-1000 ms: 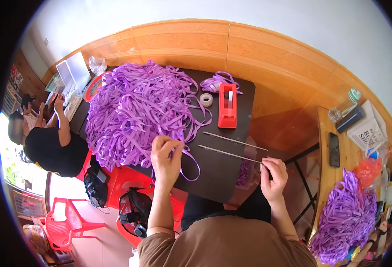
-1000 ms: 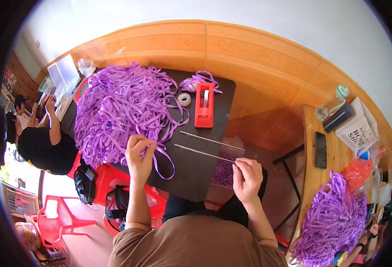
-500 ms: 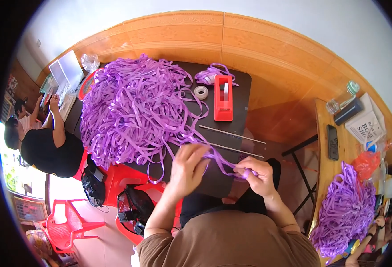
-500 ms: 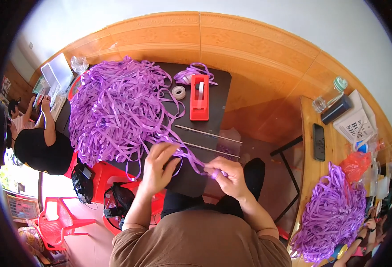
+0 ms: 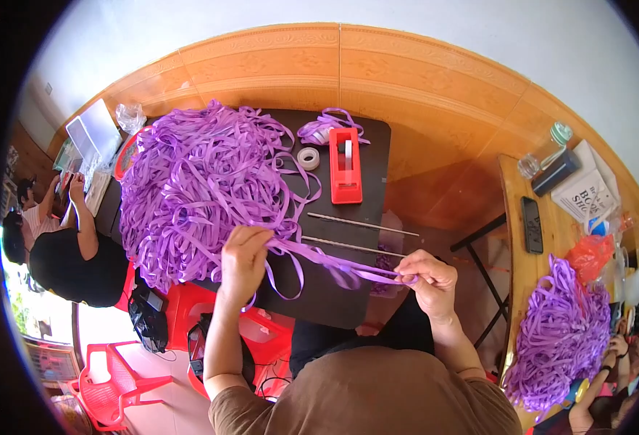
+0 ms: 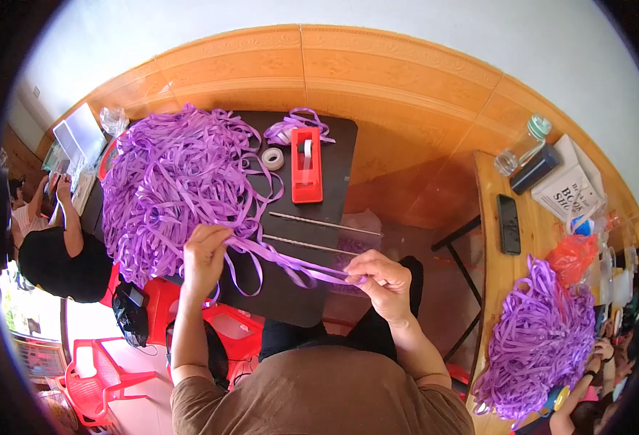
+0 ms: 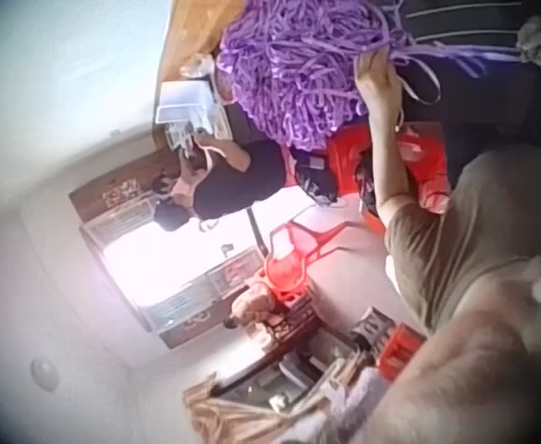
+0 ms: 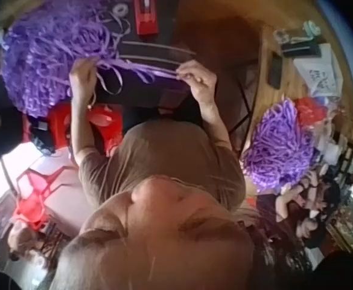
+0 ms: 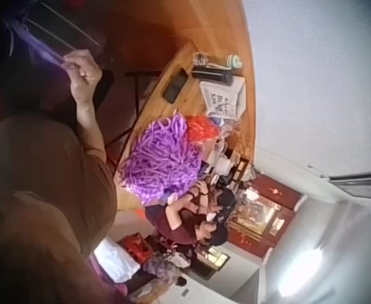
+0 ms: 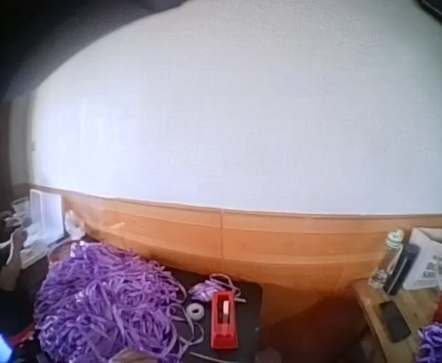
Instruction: The recorder is assembling pom-poms by winding purple ribbon around a metal jig and securing segments with adhesive tape.
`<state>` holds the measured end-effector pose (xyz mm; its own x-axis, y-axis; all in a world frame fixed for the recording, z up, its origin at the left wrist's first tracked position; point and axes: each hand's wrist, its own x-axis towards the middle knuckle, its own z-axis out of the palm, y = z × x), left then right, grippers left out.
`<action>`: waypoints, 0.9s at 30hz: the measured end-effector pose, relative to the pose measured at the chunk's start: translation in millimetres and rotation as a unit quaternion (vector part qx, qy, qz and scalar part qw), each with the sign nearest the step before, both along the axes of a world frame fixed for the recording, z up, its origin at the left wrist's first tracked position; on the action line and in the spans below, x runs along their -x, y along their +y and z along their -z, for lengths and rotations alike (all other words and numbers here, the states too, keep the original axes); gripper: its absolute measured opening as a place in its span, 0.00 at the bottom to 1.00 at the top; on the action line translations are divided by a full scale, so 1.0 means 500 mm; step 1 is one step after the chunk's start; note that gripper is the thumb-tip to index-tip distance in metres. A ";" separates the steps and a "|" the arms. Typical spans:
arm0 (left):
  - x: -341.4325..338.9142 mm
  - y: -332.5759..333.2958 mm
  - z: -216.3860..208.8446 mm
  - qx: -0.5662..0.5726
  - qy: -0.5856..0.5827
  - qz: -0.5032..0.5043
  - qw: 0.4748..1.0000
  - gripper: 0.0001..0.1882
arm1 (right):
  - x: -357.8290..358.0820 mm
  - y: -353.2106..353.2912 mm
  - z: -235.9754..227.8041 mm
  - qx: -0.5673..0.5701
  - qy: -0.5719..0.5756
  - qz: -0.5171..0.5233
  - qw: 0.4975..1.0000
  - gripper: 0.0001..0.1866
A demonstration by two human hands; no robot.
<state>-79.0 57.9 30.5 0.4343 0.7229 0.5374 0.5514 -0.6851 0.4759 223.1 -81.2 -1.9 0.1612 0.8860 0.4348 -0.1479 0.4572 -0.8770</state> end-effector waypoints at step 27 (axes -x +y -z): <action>-0.138 -0.006 0.029 -0.150 0.198 0.236 0.939 0.16 | -0.032 -0.045 -0.043 -0.053 0.189 -0.030 0.980 0.08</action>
